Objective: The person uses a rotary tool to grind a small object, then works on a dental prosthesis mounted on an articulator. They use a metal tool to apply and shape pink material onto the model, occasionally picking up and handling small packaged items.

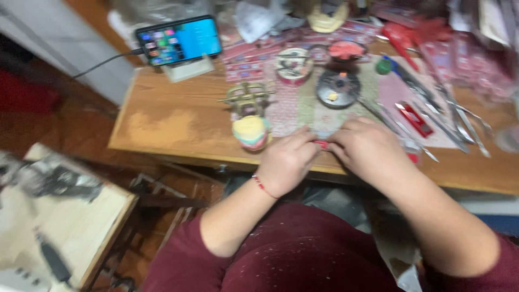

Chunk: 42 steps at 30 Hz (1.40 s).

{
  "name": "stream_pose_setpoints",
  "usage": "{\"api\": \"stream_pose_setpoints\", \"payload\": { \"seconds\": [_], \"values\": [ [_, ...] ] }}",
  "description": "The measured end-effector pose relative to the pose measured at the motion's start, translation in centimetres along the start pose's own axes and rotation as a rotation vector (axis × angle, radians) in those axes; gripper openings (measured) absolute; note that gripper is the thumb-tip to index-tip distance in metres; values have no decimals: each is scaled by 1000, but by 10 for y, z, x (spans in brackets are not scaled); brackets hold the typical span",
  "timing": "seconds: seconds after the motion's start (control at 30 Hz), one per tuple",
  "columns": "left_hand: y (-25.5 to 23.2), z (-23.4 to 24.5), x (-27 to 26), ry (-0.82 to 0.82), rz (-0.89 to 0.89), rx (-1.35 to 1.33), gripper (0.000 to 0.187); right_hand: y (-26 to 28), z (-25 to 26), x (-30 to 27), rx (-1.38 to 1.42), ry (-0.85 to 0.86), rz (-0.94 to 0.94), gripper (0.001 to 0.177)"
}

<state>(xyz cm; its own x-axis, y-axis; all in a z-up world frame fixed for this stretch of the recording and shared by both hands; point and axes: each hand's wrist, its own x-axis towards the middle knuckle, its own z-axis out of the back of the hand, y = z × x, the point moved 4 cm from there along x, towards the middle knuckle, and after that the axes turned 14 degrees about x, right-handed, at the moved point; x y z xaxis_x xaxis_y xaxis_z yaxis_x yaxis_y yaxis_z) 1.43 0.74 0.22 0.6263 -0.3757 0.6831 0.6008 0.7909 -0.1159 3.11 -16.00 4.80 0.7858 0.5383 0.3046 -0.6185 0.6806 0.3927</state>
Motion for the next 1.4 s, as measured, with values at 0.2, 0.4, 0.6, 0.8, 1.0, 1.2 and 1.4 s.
{"api": "stream_pose_setpoints", "payload": {
  "seconds": [0.2, 0.4, 0.6, 0.8, 1.0, 1.2, 1.4],
  "values": [
    [2, 4, -3, -18, 5, -61, 9, 2, -2, 5, -51, 64, 3, 16],
    [4, 1, -6, -16, 6, -129, 8, 2, -2, 11, -119, 107, -21, 15],
    [4, 0, -7, -10, 4, -130, 7, 15, 5, 9, -107, 143, 25, 21],
    [5, -3, -7, 0, 22, -137, 7, 22, 3, -3, -117, 116, 48, 25],
    [6, -5, -9, 7, 14, -129, 8, 7, -1, 5, -85, 177, -99, 21],
    [5, -4, -8, 13, 10, -128, 8, -21, -12, 32, -72, 481, -392, 22],
    [5, -2, -8, 20, 8, -118, 9, -24, -15, 43, -33, 701, -549, 22]
  ]
}}
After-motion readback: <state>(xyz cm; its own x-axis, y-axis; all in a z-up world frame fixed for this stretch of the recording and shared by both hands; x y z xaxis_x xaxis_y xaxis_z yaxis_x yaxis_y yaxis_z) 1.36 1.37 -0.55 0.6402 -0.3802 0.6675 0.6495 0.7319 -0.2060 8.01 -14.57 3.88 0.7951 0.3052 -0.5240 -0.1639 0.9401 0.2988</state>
